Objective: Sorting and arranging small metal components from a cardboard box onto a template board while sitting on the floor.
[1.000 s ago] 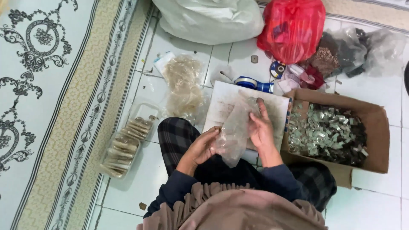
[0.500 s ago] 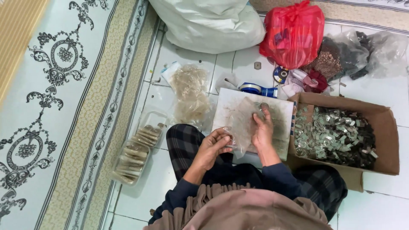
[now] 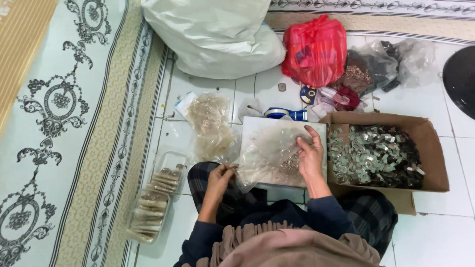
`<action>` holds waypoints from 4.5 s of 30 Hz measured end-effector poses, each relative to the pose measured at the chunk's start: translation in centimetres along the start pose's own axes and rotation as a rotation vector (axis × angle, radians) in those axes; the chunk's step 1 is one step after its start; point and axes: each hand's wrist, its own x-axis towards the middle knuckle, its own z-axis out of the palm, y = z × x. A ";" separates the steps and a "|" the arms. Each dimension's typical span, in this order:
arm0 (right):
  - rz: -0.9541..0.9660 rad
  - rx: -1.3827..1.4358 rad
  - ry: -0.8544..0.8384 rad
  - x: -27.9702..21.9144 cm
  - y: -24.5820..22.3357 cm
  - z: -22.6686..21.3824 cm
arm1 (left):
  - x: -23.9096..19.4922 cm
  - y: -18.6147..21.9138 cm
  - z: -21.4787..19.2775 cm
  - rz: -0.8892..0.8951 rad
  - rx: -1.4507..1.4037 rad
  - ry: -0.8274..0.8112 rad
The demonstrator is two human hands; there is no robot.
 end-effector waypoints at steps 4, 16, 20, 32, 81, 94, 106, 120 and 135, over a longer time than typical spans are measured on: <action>-0.033 -0.026 -0.062 -0.6 -0.6 -0.6 | 3.5 -1.6 -2.4 0.048 0.133 0.062; -0.127 -0.363 -0.179 -4.7 2.2 0.1 | -0.3 5.7 8.2 0.384 0.350 -0.079; -0.144 -0.491 -0.246 -6.4 3.3 0.2 | -0.7 5.5 10.0 0.366 0.339 -0.125; 0.033 -0.367 -0.280 -9.1 4.7 -0.5 | -0.1 3.1 9.1 0.256 0.415 -0.241; -0.096 -0.826 -0.112 6.1 2.5 -2.9 | -1.5 12.2 7.3 0.360 0.226 -0.271; -0.435 -1.543 -0.334 5.7 9.4 -2.6 | 0.5 9.6 5.5 0.333 0.249 -0.263; -0.010 -0.765 -0.156 3.7 3.2 -2.8 | -0.8 10.8 6.4 0.389 0.064 -0.360; -0.436 -0.671 -0.626 -5.2 -4.8 2.3 | -0.5 10.7 7.9 0.391 0.008 -0.370; -0.762 -0.927 -0.558 -9.4 -11.5 5.2 | -6.8 16.8 5.5 0.634 0.341 -0.195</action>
